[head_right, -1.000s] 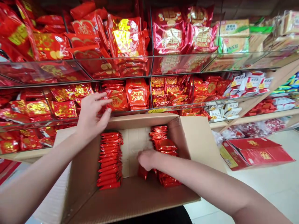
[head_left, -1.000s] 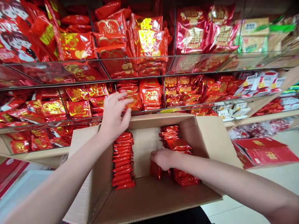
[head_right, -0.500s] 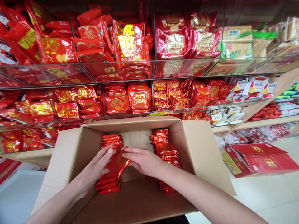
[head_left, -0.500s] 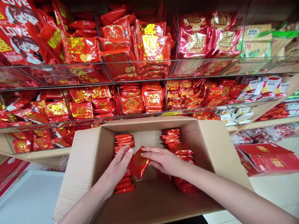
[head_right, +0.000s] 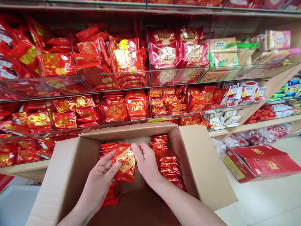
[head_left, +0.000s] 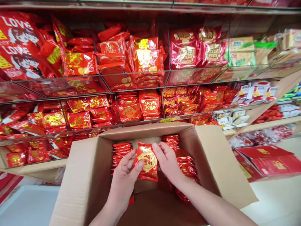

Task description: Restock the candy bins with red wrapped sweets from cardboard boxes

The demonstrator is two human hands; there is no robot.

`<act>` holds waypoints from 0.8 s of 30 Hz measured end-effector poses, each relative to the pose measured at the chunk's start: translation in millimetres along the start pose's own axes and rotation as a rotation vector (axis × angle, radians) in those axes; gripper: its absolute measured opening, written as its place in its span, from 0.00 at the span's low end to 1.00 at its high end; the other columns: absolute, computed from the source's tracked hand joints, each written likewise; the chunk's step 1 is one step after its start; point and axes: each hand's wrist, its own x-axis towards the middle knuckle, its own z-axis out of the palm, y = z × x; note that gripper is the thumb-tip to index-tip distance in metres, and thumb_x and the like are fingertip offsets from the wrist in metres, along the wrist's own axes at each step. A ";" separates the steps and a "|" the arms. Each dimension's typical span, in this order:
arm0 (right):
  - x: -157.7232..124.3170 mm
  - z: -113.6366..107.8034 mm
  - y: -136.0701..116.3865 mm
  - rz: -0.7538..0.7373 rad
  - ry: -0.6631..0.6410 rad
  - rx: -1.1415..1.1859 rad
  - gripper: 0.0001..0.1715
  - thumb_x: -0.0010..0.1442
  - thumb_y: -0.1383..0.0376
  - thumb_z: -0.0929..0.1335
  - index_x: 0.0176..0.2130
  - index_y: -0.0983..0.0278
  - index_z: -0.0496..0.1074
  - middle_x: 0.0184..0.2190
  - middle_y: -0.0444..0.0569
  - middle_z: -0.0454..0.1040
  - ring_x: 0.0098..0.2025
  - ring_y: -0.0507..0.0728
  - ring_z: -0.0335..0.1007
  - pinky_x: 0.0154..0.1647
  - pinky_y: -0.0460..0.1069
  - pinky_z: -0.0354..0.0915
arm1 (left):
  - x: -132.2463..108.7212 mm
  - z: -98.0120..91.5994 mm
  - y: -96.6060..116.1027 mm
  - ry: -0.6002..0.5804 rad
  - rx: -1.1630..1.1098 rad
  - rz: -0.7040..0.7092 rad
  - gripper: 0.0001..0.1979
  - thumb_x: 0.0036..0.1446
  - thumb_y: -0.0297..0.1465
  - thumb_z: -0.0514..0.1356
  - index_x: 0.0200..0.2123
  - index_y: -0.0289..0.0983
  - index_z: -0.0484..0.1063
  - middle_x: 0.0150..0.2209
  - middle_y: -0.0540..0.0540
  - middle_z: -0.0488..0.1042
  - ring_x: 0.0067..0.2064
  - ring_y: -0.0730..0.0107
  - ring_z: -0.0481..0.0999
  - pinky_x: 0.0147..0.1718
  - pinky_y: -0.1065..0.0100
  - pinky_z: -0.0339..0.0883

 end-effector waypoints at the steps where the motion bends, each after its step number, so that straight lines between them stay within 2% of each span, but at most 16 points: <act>1: -2.0 0.8 -1.5 -0.028 -0.004 0.034 0.20 0.58 0.51 0.62 0.24 0.62 0.57 0.19 0.38 0.57 0.21 0.47 0.53 0.21 0.43 0.54 | -1.3 0.8 0.0 0.019 -0.020 0.011 0.31 0.43 0.35 0.66 0.51 0.39 0.61 0.38 0.47 0.78 0.41 0.66 0.76 0.41 0.66 0.70; 2: -4.4 1.6 -3.5 -0.042 -0.041 0.085 0.18 0.58 0.52 0.63 0.26 0.62 0.59 0.20 0.38 0.58 0.23 0.47 0.55 0.24 0.43 0.57 | -2.3 1.7 0.5 0.049 -0.037 0.039 0.31 0.43 0.35 0.66 0.51 0.40 0.61 0.38 0.47 0.78 0.41 0.66 0.76 0.41 0.67 0.70; 4: -9.2 2.1 -8.6 -0.032 -0.198 0.168 0.13 0.56 0.55 0.66 0.33 0.62 0.62 0.24 0.40 0.63 0.28 0.49 0.61 0.31 0.44 0.61 | -3.2 3.1 2.5 0.107 -0.068 0.108 0.30 0.43 0.35 0.66 0.50 0.41 0.60 0.38 0.48 0.77 0.42 0.68 0.76 0.41 0.68 0.70; 7: -11.2 -2.7 -17.2 0.048 -0.420 0.136 0.13 0.54 0.58 0.67 0.37 0.63 0.64 0.31 0.44 0.67 0.34 0.52 0.65 0.34 0.47 0.65 | -1.2 2.6 7.4 0.111 -0.064 0.159 0.31 0.42 0.34 0.66 0.50 0.43 0.57 0.40 0.49 0.76 0.41 0.69 0.76 0.40 0.69 0.70; 10: -5.9 -12.4 -26.7 0.100 -0.537 -0.023 0.10 0.56 0.60 0.65 0.37 0.64 0.67 0.32 0.46 0.69 0.32 0.52 0.65 0.30 0.47 0.65 | 4.3 -1.9 12.1 0.078 0.022 0.212 0.37 0.40 0.32 0.67 0.53 0.44 0.54 0.39 0.48 0.76 0.38 0.70 0.76 0.36 0.69 0.71; 12: -1.2 -16.5 -33.0 0.065 -0.563 -0.057 0.11 0.53 0.64 0.68 0.39 0.63 0.67 0.35 0.45 0.70 0.34 0.51 0.66 0.33 0.47 0.65 | 8.8 -5.1 14.5 0.088 0.061 0.238 0.33 0.40 0.32 0.67 0.50 0.41 0.58 0.38 0.48 0.75 0.35 0.72 0.76 0.34 0.70 0.71; 15: 6.6 -15.2 -41.1 0.075 -0.430 0.080 0.18 0.47 0.66 0.71 0.39 0.61 0.63 0.35 0.43 0.71 0.33 0.50 0.67 0.34 0.46 0.64 | 16.2 -6.4 19.5 0.105 0.070 0.243 0.23 0.42 0.34 0.66 0.41 0.38 0.62 0.36 0.48 0.74 0.33 0.74 0.74 0.33 0.71 0.70; 18: 22.6 -9.0 -49.8 0.094 -0.240 0.231 0.18 0.45 0.62 0.72 0.35 0.62 0.62 0.32 0.43 0.72 0.32 0.50 0.69 0.36 0.47 0.64 | 27.8 -2.4 31.8 0.081 0.141 0.302 0.22 0.42 0.36 0.65 0.40 0.38 0.61 0.37 0.47 0.73 0.34 0.73 0.74 0.30 0.70 0.71; 20: 41.0 -4.1 -57.5 0.054 -0.172 0.284 0.20 0.43 0.61 0.72 0.35 0.62 0.62 0.31 0.43 0.73 0.32 0.51 0.70 0.38 0.49 0.65 | 41.6 2.0 46.2 0.062 0.233 0.379 0.22 0.42 0.36 0.65 0.40 0.37 0.61 0.37 0.47 0.72 0.35 0.71 0.74 0.29 0.69 0.71; 24: 91.1 9.5 -74.6 -0.101 -0.037 0.269 0.24 0.42 0.62 0.72 0.37 0.61 0.59 0.25 0.40 0.71 0.27 0.50 0.69 0.34 0.48 0.65 | 86.1 8.4 84.5 0.073 0.360 0.482 0.22 0.40 0.39 0.64 0.36 0.37 0.59 0.32 0.49 0.71 0.31 0.72 0.74 0.31 0.65 0.70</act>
